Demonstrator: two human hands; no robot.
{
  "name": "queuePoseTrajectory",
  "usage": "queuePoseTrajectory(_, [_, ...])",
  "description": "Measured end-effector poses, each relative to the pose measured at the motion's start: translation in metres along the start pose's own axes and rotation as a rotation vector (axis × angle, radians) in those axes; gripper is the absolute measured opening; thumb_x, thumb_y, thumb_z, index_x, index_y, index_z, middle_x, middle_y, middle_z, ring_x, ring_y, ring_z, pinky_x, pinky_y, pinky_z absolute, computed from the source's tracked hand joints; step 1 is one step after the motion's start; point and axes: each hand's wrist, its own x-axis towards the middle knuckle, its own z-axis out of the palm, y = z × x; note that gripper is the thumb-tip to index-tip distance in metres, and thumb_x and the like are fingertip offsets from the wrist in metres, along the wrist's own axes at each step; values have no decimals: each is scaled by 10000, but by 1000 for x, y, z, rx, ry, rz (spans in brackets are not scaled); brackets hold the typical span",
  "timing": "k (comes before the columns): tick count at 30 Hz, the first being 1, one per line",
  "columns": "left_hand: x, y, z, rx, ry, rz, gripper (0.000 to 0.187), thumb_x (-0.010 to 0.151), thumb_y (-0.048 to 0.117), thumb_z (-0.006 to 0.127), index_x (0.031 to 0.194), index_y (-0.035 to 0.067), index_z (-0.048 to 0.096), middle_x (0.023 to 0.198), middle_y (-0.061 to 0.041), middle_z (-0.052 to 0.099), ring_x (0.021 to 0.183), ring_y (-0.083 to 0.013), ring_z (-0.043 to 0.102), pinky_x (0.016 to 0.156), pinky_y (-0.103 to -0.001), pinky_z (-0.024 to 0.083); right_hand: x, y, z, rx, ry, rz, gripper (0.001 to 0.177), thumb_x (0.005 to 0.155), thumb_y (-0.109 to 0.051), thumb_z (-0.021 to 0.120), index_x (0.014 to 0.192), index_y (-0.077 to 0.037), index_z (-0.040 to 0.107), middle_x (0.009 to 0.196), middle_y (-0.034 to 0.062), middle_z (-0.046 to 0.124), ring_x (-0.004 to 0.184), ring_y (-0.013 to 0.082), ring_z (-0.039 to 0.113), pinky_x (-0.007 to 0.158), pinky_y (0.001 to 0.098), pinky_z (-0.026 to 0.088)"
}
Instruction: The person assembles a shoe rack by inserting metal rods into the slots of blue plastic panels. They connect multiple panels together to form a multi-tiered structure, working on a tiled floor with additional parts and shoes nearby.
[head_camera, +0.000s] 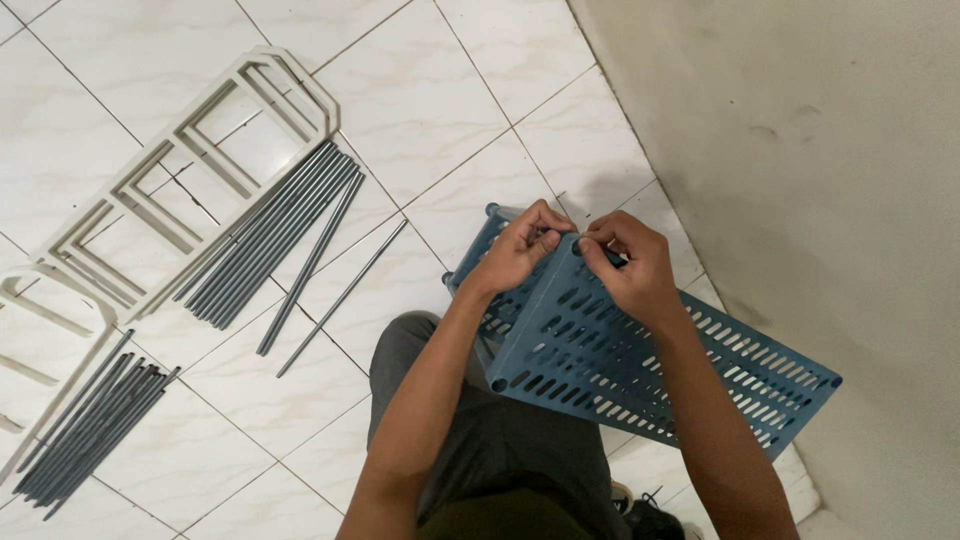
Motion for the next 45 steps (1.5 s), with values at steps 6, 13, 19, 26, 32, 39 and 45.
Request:
queuePoseTrajectory(6, [-2, -8, 0, -62, 21, -86, 96, 1108, 127, 578, 1043, 72, 534, 1209, -76, 671, 1081, -131, 573, 952, -311, 472, -2, 3, 1, -18, -2, 47, 107, 928, -20, 724, 901, 19, 629, 902, 69, 666, 724, 114, 577, 648, 247, 481])
queuePoseTrajectory(13, [1, -10, 3, -62, 43, 12, 37, 1066, 88, 614, 1060, 56, 597, 1151, -74, 696, 1114, -133, 638, 1010, -308, 502, -2, 9, -6, 56, -62, 61, 121, 956, -56, 714, 899, -8, 620, 932, 55, 668, 816, 78, 626, 763, 233, 547])
queuePoseTrajectory(19, [-8, -12, 6, -210, -3, -73, 65, 1046, 39, 599, 1110, 48, 595, 1177, -71, 684, 1088, -121, 622, 979, -294, 492, -12, 12, -6, 119, -80, 155, 104, 942, -67, 701, 915, 0, 626, 987, 39, 648, 737, 45, 579, 645, 209, 494])
queuePoseTrajectory(26, [-13, -16, 16, -250, 40, -37, 128, 1027, -79, 565, 1085, 33, 587, 1202, -108, 706, 1123, -138, 644, 992, -300, 503, -15, 4, -10, 137, -119, 216, 108, 967, -50, 701, 935, -8, 606, 971, 29, 628, 718, 27, 509, 606, 199, 431])
queuePoseTrajectory(32, [-15, -17, 23, -202, 85, -70, 161, 1018, -107, 534, 1086, 27, 591, 1211, -110, 710, 1087, -121, 644, 949, -289, 511, -18, -1, -9, -46, -68, 154, 102, 945, -32, 704, 933, -3, 607, 959, 29, 656, 712, 39, 538, 614, 201, 443])
queuePoseTrajectory(39, [-15, -12, 29, -114, 105, -86, 147, 1002, -99, 558, 1062, 29, 596, 1210, -104, 706, 1117, -130, 648, 966, -291, 520, -18, 2, -10, -16, -89, 185, 106, 940, -44, 697, 932, -3, 599, 946, 39, 667, 687, 42, 554, 591, 213, 448])
queuePoseTrajectory(45, [-14, -10, 25, -62, 103, -74, 117, 999, -73, 617, 1056, 29, 628, 1206, -104, 692, 1138, -159, 647, 977, -315, 536, -18, 9, -6, -34, -79, 210, 124, 947, -76, 696, 895, -14, 603, 937, 31, 647, 661, 49, 547, 558, 218, 436])
